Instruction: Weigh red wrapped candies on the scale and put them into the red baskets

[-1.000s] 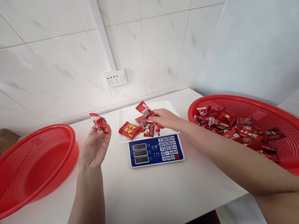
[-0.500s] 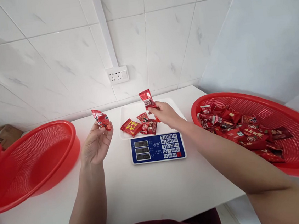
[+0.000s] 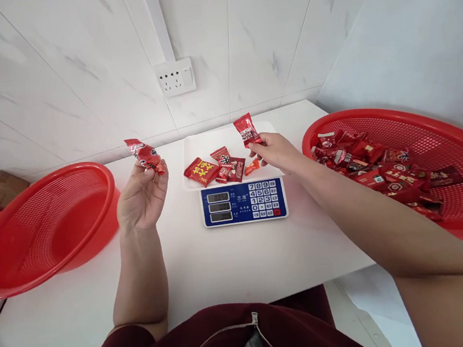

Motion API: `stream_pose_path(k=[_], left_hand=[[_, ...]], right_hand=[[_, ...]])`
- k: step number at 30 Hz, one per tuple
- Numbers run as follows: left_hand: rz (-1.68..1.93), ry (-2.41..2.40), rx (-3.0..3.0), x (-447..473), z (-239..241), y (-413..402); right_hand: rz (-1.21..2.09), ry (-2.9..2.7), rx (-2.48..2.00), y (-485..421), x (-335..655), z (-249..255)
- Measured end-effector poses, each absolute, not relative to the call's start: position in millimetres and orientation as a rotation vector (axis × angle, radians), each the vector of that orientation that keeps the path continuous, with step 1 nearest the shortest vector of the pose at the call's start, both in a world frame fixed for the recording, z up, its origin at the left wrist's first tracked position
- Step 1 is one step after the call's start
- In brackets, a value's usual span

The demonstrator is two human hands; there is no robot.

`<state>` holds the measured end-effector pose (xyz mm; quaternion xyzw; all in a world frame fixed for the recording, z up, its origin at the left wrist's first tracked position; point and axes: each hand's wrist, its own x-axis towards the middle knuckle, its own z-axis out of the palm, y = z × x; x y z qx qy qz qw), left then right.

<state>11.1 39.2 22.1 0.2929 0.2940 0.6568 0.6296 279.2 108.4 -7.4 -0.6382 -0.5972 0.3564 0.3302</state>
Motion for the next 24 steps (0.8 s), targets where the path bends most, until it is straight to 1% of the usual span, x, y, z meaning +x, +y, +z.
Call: stream_pose_path(k=[3, 5, 8, 13, 24], left_hand=[[1.51, 0.663, 0.645, 11.2, 22.2, 39.4], [1.512, 0.669, 0.649, 10.9, 21.9, 39.6], [1.51, 0.684, 0.665, 10.3, 20.8, 40.0], [1.512, 0.688, 0.66, 10.1, 19.4, 41.1], [1.491, 0.696, 0.674, 11.2, 21.0, 40.2]], right_hand=[[0.945, -1.546, -1.624, 113.9, 282.0, -14.6], [0.881, -1.577, -1.628, 115.2, 283.5, -16.3], [0.747, -1.672, -1.668, 114.1, 285.4, -13.7], [0.432, -1.894, -1.781, 109.9, 286.1, -7.2], [0.371, -2.047, -1.77, 112.0, 280.9, -18.2]])
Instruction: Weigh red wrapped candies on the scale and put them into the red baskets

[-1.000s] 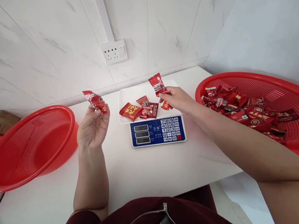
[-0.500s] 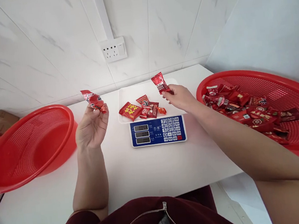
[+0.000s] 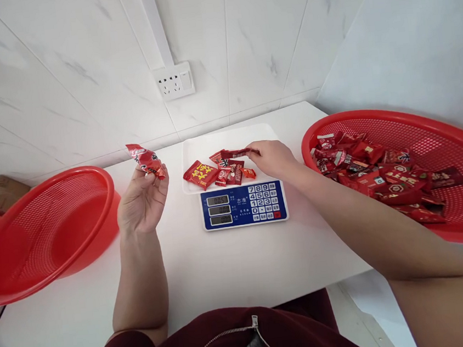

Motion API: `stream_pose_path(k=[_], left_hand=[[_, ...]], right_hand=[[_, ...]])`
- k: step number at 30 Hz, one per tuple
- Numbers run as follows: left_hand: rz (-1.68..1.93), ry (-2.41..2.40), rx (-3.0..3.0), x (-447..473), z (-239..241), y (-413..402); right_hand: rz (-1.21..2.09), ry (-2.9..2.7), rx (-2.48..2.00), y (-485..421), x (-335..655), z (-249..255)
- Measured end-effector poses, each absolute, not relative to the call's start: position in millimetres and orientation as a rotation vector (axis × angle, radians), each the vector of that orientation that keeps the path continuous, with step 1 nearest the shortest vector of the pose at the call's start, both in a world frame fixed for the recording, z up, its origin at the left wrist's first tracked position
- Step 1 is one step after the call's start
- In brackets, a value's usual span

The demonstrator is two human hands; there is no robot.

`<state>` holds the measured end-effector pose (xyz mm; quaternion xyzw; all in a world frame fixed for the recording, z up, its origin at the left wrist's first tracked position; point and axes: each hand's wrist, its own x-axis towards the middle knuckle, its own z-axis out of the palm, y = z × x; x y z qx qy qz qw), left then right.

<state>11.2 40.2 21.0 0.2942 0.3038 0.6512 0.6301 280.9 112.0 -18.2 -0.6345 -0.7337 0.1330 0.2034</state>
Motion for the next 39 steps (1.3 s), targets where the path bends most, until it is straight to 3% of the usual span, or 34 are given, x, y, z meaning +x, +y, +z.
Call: stream_pose_path(k=[14, 30, 35, 39], left_hand=[[1.48, 0.69, 0.697, 10.6, 18.9, 40.6], [1.474, 0.716, 0.776, 10.7, 14.8, 42.4], [1.414, 0.733, 0.996, 25.6, 5.0, 37.7], [1.043, 0.797, 1.5, 54.6, -3.4, 18.9]], right_hand=[[0.348, -1.83, -1.555, 64.2, 290.5, -10.0], [0.682, -1.49, -1.541, 10.4, 298.2, -43.2], [1.095, -1.444, -1.358, -0.3, 291.4, -49.5], [1.641, -1.27, -0.928, -17.0, 274.1, -63.4]])
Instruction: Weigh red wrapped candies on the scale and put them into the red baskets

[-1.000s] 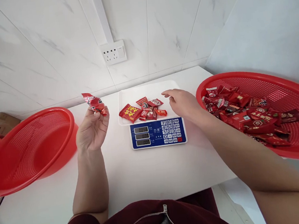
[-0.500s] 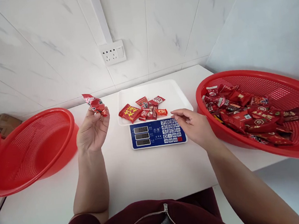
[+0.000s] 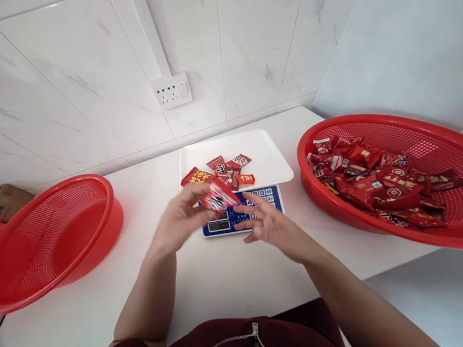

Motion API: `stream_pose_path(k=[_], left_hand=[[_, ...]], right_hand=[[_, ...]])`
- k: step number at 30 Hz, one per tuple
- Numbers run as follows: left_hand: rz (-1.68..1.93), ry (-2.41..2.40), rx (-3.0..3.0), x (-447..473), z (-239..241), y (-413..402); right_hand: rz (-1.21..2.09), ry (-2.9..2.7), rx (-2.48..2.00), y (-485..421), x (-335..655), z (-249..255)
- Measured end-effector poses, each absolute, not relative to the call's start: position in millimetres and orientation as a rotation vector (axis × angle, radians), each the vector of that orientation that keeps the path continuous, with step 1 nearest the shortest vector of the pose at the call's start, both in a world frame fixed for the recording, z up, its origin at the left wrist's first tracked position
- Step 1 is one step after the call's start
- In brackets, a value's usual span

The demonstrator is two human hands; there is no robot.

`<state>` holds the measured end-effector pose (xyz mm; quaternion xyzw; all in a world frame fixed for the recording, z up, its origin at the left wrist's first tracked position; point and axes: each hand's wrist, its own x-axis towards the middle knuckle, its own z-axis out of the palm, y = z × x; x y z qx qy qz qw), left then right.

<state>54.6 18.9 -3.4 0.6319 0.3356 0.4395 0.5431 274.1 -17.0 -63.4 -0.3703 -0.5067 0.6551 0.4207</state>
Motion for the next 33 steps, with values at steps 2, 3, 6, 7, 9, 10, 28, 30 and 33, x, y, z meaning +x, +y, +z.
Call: stream_pose_path(k=[2, 3, 6, 7, 9, 10, 28, 30, 33], left_hand=[[0.799, 0.823, 1.797, 68.7, -5.4, 8.4], [0.701, 0.84, 1.921, 74.1, -6.1, 4.5], [0.568, 0.942, 2.099, 82.1, -8.5, 1.8], [0.589, 0.998, 2.113, 82.3, -9.5, 4.3], [0.7, 1.175, 2.141, 81.5, -11.9, 14.0], [0.764, 1.305, 2.164, 81.1, -13.1, 20.5], [0.675, 1.877, 2.371, 98.9, -6.7, 46.6], [0.832, 1.646, 2.417, 97.8, -1.5, 22.4], [0.927, 1.069, 2.512, 98.1, -8.3, -17.7]], right_hand=[[1.823, -1.143, -0.802, -25.5, 265.9, -71.4], [1.89, -1.085, -0.787, -29.2, 263.5, -75.1], [1.992, -0.919, -0.817, -36.4, 265.0, -85.1], [1.994, -0.876, -0.831, -37.9, 268.2, -88.3], [1.973, -0.832, -0.856, -40.4, 276.1, -95.0], [1.973, -0.836, -0.866, -41.7, 280.0, -98.5], [2.126, -1.155, -0.835, -48.2, 292.6, -114.2], [2.14, -1.133, -0.8, -48.4, 293.3, -116.8], [2.211, -1.006, -0.687, -47.7, 295.5, -121.4]])
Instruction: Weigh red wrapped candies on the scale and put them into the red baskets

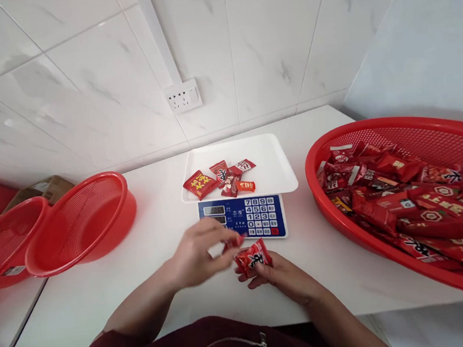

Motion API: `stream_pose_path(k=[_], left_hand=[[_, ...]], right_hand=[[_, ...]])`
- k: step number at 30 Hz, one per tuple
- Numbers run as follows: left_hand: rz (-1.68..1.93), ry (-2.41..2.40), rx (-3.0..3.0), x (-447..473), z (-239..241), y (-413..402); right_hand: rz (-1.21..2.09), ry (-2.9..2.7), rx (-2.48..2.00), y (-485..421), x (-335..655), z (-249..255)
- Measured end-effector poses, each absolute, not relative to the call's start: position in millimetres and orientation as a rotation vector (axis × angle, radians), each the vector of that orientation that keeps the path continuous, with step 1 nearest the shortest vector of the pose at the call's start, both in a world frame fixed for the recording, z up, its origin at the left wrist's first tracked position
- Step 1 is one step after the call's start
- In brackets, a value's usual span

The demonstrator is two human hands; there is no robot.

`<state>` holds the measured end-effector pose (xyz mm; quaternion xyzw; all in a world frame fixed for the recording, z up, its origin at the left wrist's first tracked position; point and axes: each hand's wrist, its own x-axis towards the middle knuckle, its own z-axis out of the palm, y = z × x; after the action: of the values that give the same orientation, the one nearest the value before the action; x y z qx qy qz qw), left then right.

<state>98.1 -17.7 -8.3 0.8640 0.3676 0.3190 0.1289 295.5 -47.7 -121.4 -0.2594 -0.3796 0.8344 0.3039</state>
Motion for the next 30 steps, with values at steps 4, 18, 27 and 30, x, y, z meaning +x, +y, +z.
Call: stream_pose_path(k=[4, 18, 27, 30], left_hand=[[0.874, 0.841, 2.574, 99.7, -43.2, -51.8], [0.773, 0.807, 2.573, 92.1, -70.6, -54.7], [0.899, 1.487, 2.574, 49.5, -49.8, 6.0], [0.728, 1.701, 2.475, 44.4, -41.1, 28.4]], right_hand=[[2.348, -0.688, -0.568, -46.0, 296.9, -121.7], [2.344, -0.385, -0.795, -58.3, 264.7, -125.2], [2.294, -0.593, -0.83, -59.1, 264.5, -119.2], [2.286, -0.617, -0.815, -59.3, 263.7, -118.6]])
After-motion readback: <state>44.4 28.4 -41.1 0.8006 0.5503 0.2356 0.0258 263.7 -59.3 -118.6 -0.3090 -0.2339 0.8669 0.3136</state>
